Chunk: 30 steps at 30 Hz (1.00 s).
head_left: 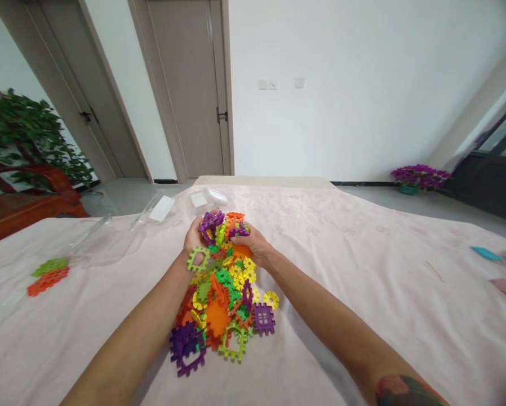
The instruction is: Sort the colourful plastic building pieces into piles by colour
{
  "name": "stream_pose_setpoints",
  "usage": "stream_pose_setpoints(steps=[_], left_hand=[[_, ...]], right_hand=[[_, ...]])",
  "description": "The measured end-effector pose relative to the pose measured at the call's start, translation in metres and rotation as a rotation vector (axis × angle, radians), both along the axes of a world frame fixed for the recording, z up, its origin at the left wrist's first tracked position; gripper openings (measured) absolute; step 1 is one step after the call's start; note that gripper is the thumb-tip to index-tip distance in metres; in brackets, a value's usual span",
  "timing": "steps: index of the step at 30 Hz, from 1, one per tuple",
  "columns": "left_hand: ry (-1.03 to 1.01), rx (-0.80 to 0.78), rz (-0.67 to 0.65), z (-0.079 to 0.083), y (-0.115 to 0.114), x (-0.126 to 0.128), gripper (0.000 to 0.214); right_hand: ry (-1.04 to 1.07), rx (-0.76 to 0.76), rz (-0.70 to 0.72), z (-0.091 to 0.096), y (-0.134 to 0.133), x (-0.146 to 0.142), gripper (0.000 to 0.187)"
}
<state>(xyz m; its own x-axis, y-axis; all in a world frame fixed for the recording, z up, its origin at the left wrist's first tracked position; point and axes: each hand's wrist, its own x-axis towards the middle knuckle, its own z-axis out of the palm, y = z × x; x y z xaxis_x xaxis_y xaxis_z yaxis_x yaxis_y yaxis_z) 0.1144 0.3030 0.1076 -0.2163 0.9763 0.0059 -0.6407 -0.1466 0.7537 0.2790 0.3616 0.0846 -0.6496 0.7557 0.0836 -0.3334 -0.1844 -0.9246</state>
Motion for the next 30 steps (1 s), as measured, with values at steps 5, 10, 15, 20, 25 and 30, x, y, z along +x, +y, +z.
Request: stream_pose_setpoints(steps=[5,10,15,20,25,30], left_hand=[[0.514,-0.006,-0.043,0.014,-0.04,-0.018,0.057],[1.472,0.047,-0.133,-0.015,-0.128,-0.023,0.099],[1.902,0.035,-0.14,-0.087,-0.203,0.005,0.14],[1.999,-0.019,0.201,-0.107,-0.181,0.03,0.09],[1.81,-0.087,0.289,-0.085,-0.104,0.023,0.072],[1.567,-0.043,0.397,-0.061,-0.071,0.01,0.056]], right_hand=[[-0.232,0.174,-0.168,-0.01,0.036,0.01,0.074],[-0.683,0.665,-0.401,-0.024,0.074,0.023,0.047],[-1.095,1.055,-0.297,-0.016,0.069,0.019,0.041],[-1.228,1.14,-0.127,-0.006,0.033,0.015,0.049],[-0.932,0.949,0.005,-0.006,0.019,0.03,0.049],[-0.726,0.765,-0.399,-0.014,0.043,0.066,0.041]])
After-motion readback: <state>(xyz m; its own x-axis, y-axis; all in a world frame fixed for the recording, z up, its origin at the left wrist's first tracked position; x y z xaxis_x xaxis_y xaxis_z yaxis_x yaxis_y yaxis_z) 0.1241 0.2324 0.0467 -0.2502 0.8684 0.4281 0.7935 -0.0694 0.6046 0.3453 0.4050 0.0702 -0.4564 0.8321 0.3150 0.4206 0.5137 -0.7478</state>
